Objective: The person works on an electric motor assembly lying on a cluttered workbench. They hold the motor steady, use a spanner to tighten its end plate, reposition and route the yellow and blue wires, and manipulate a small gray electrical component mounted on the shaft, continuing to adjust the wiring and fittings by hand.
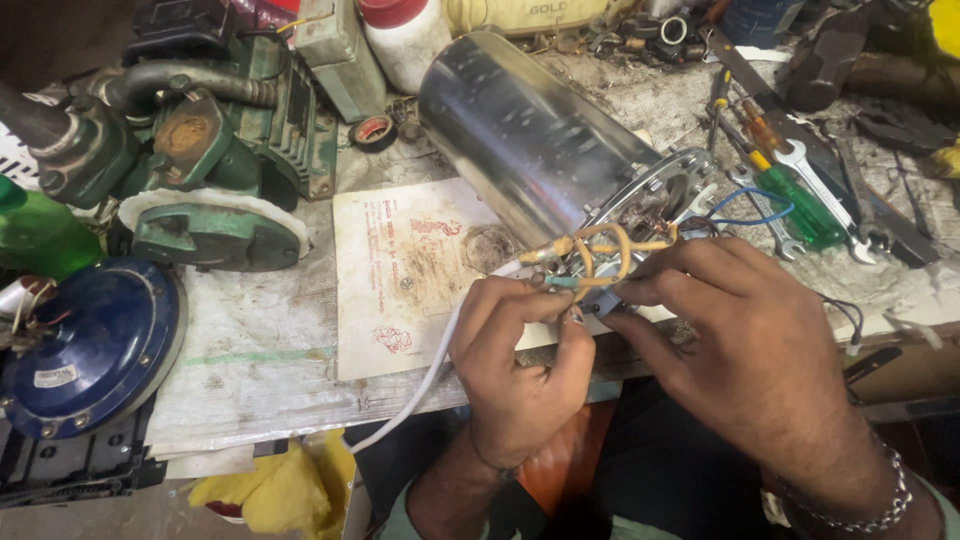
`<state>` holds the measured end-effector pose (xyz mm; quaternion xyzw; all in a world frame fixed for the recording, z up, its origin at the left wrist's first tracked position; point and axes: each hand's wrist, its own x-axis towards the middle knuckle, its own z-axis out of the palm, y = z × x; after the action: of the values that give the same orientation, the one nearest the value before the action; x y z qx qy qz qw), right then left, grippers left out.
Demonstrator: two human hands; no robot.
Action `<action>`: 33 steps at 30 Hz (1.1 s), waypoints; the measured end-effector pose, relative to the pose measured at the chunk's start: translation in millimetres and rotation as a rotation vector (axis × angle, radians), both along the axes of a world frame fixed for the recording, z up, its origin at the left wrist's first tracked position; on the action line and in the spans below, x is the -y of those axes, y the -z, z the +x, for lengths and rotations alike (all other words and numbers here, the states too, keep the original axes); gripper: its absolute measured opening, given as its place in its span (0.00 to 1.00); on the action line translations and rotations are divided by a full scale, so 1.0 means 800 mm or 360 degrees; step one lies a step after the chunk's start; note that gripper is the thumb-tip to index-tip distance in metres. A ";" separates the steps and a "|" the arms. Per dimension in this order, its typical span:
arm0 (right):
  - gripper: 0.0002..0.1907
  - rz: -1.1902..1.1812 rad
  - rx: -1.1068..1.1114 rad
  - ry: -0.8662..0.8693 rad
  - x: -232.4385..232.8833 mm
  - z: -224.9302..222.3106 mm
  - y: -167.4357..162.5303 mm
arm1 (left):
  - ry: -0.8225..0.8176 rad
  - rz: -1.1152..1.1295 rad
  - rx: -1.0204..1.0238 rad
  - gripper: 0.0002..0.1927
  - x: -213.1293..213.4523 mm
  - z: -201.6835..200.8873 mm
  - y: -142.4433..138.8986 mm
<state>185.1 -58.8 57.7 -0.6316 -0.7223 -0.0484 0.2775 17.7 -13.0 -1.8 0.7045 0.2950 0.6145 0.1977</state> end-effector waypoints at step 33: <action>0.15 -0.0007 0.0006 -0.0047 -0.003 0.001 -0.001 | 0.0132 -0.0159 -0.0263 0.07 -0.012 -0.018 -0.015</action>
<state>186.2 -56.7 58.8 -0.6213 -0.7322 -0.0438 0.2755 3.1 -3.2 10.5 0.7536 0.3111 0.5302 0.2327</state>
